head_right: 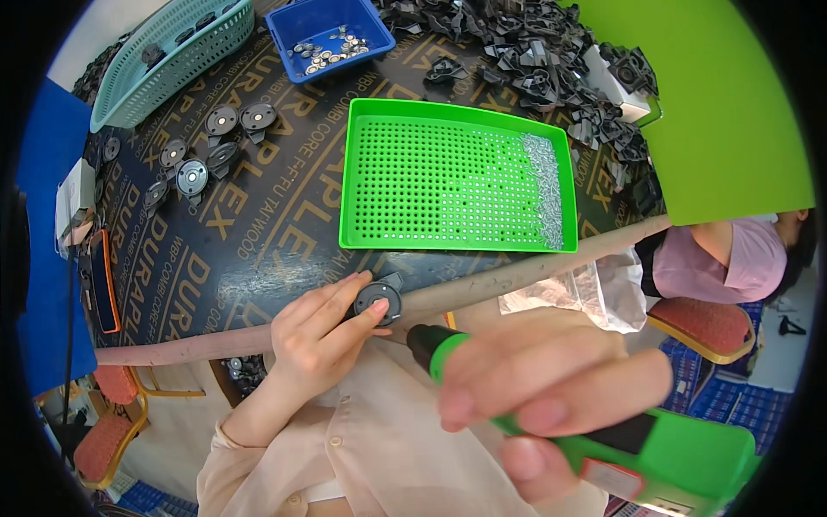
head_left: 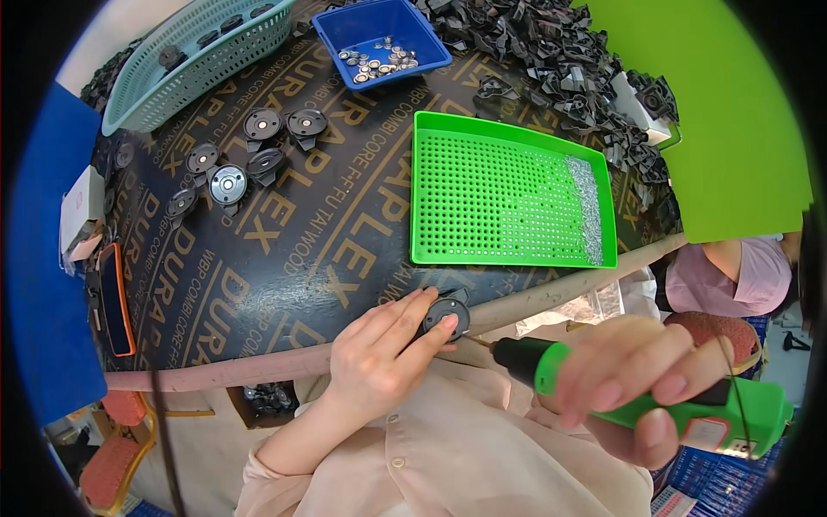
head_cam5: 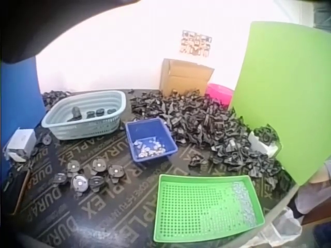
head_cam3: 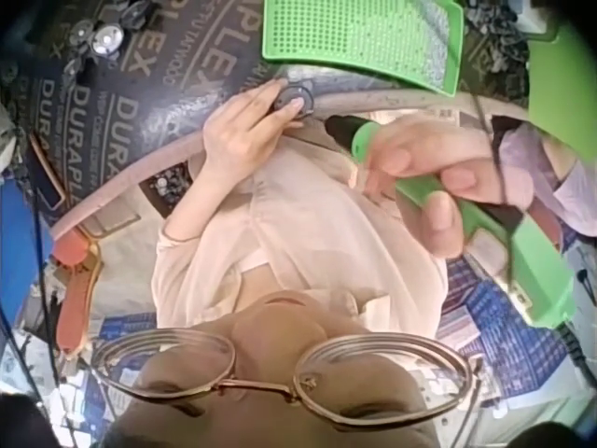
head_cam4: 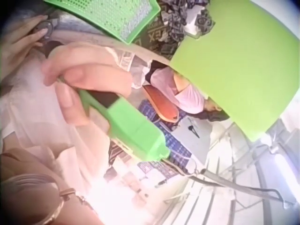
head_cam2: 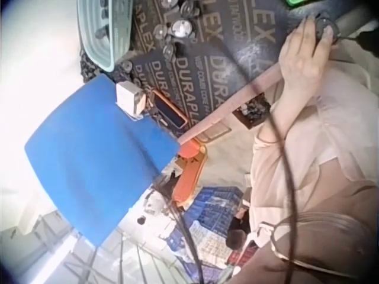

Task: Assembling small plastic components by inserting screws using an electric screwdriver on a factory workbench.

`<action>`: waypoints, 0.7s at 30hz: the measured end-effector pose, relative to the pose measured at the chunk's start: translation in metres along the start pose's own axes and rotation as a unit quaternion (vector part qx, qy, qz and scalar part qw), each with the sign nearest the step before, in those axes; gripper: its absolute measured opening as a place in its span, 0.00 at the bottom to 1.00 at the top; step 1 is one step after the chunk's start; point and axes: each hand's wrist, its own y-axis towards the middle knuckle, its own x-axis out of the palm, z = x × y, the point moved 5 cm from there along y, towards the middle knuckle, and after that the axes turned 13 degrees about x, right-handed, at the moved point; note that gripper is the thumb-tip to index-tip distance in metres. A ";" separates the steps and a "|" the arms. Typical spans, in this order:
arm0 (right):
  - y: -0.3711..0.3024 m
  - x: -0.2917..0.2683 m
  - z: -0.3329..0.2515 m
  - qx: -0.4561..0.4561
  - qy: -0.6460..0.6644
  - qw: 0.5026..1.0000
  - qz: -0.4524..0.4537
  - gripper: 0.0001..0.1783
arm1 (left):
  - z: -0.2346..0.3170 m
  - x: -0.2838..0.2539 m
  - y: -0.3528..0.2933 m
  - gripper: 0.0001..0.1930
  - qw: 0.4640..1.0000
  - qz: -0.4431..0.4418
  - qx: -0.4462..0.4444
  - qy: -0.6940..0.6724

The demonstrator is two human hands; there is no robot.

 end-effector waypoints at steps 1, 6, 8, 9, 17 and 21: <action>0.001 -0.001 -0.001 0.000 0.001 1.000 -0.002 0.14 | -0.001 0.000 -0.002 0.19 1.000 0.000 -0.001 0.002; 0.000 -0.007 -0.009 -0.083 0.053 0.995 0.028 0.14 | -0.002 -0.005 0.004 0.21 0.999 -0.023 -0.040 -0.014; -0.001 -0.010 -0.012 -0.102 0.072 0.991 0.053 0.14 | 0.003 -0.013 0.013 0.22 0.997 -0.006 -0.052 -0.049; -0.001 -0.010 -0.013 -0.106 0.075 0.991 0.041 0.14 | 0.004 -0.015 0.015 0.23 0.994 0.012 -0.065 -0.085; 0.000 -0.008 -0.018 -0.126 0.091 0.987 0.043 0.14 | 0.002 -0.011 0.015 0.17 0.984 0.067 -0.060 -0.152; 0.003 -0.007 -0.015 -0.118 0.089 0.988 0.041 0.14 | 0.002 -0.010 0.011 0.13 0.990 0.079 -0.064 -0.102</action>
